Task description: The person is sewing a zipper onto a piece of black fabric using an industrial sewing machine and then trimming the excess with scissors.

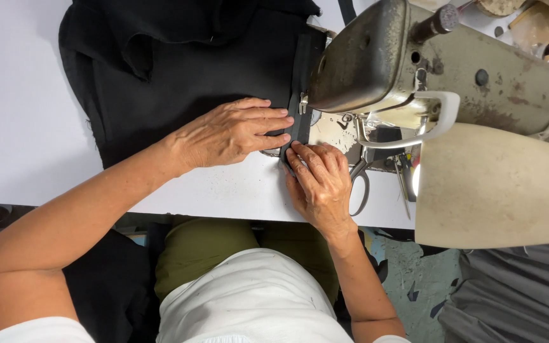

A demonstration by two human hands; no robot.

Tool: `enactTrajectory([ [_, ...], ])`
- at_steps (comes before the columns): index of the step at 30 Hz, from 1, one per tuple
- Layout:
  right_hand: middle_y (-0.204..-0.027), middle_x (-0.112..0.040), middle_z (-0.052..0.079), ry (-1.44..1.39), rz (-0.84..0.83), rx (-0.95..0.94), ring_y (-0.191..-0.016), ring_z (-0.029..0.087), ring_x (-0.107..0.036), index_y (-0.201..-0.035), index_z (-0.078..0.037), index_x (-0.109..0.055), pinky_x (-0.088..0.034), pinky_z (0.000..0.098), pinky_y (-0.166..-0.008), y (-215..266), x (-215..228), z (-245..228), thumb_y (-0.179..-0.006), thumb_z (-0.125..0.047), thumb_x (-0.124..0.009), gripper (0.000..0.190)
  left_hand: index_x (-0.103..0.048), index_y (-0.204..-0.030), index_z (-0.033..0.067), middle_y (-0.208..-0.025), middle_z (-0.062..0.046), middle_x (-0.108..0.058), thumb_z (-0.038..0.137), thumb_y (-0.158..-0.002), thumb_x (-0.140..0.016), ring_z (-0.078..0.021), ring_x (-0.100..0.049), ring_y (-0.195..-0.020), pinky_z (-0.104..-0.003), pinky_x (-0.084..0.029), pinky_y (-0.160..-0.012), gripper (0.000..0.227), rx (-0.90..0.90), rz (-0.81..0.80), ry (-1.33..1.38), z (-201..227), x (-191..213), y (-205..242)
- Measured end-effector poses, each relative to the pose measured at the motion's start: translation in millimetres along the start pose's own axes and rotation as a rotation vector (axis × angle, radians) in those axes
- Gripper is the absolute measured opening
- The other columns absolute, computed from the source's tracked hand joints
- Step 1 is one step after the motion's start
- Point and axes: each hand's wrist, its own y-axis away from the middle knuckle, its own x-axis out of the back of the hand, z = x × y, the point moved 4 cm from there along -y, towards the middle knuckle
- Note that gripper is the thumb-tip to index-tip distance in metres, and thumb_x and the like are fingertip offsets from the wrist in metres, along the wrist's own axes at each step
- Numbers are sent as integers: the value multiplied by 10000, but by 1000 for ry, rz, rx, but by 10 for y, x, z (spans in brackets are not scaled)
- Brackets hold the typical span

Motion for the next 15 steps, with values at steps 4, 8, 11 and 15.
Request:
enactTrajectory([
  [4,-1198,-789,175,30,-26,6,-1052,357,-740,-1177,-8,-815,-541,544,-1035,-44,-45,48,-924,-69,-799,261,-773,-1312,133,-1425,-71,-736,-19,-1105,-558,-206,-643,-1399,-422,-456,-1245,335,-31,17,-39,-72,22,-55],
  [8,-1195,-794,184,40,-34,-3,-1047,367,-742,-1173,2,-813,-535,551,-1041,-124,-45,68,-953,-61,-785,230,-785,-1326,153,-1439,-100,-734,-12,-1096,-581,-232,-632,-1419,-422,-437,-1250,349,5,-6,7,-161,1,-103],
  [11,-1197,-796,189,53,-34,2,-1061,371,-744,-1174,5,-810,-530,550,-1045,-165,-59,95,-961,-54,-786,223,-784,-1322,141,-1433,-99,-738,1,-1106,-585,-222,-640,-1409,-421,-439,-1245,326,-14,6,-21,-208,13,-143],
  [15,-1211,-797,181,59,-34,-3,-1067,369,-740,-1185,-1,-808,-527,548,-1046,-200,-73,138,-989,-68,-775,210,-794,-1307,119,-1412,-104,-752,-2,-1120,-576,-235,-649,-1399,-442,-444,-1243,311,-22,33,-32,-269,22,-181],
])
